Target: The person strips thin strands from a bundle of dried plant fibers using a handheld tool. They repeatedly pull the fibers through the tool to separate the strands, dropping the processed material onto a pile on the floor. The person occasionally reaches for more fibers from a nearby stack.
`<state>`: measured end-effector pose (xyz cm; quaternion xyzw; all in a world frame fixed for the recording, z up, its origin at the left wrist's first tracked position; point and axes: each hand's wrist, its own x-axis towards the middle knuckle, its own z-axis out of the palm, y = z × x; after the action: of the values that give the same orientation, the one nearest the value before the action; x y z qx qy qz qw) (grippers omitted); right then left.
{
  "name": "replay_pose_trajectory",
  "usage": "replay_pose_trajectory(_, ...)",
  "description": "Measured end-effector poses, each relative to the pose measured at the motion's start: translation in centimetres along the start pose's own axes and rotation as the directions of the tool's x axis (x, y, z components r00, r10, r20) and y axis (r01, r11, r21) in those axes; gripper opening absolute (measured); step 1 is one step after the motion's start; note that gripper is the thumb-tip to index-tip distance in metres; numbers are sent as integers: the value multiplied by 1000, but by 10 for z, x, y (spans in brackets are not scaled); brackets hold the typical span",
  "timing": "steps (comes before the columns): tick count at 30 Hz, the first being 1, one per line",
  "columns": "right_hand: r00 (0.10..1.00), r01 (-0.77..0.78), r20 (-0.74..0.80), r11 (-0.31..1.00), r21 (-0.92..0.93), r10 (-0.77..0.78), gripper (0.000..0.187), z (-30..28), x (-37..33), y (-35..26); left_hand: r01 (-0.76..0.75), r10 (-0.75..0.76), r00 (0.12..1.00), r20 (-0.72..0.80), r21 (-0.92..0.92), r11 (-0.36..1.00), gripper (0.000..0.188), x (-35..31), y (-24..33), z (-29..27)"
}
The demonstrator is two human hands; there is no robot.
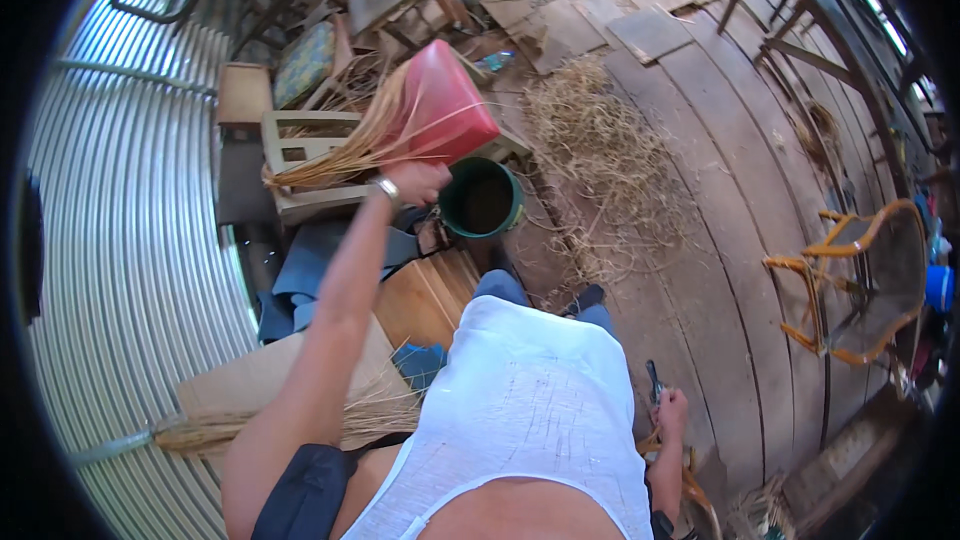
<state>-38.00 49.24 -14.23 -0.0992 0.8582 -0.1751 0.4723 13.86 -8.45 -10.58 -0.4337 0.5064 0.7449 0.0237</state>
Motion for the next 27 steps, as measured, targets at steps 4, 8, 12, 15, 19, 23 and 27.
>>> replay_pose_trajectory(4,1000,-3,-16,1000,5,4,24,2,23,25,207,-433,854,-290,-573,793,47,-7,-132,130)
replay_pose_trajectory(8,996,73,-56,996,-45,-76,26,0,-3,-32,201,-635,695,-338,-757,622,69,-31,-245,163)
replay_pose_trajectory(12,990,126,-28,963,-238,-136,28,1,-9,-99,166,-734,549,-401,-808,566,67,-64,-257,129)
replay_pose_trajectory(15,998,37,-38,977,-212,-47,28,19,-27,-126,103,-653,563,-507,-741,664,60,-48,-222,60)
replay_pose_trajectory(19,998,-68,-12,994,-86,67,28,35,-13,-149,19,-446,715,-539,-622,783,47,-5,-151,-28)
replay_pose_trajectory(23,994,-100,27,994,-52,102,28,55,-35,-207,-143,-86,706,-703,-260,955,39,59,-104,-110)
replay_pose_trajectory(27,988,-155,-1,987,-41,155,28,79,-67,-235,385,67,590,-805,353,852,48,87,-56,-150)
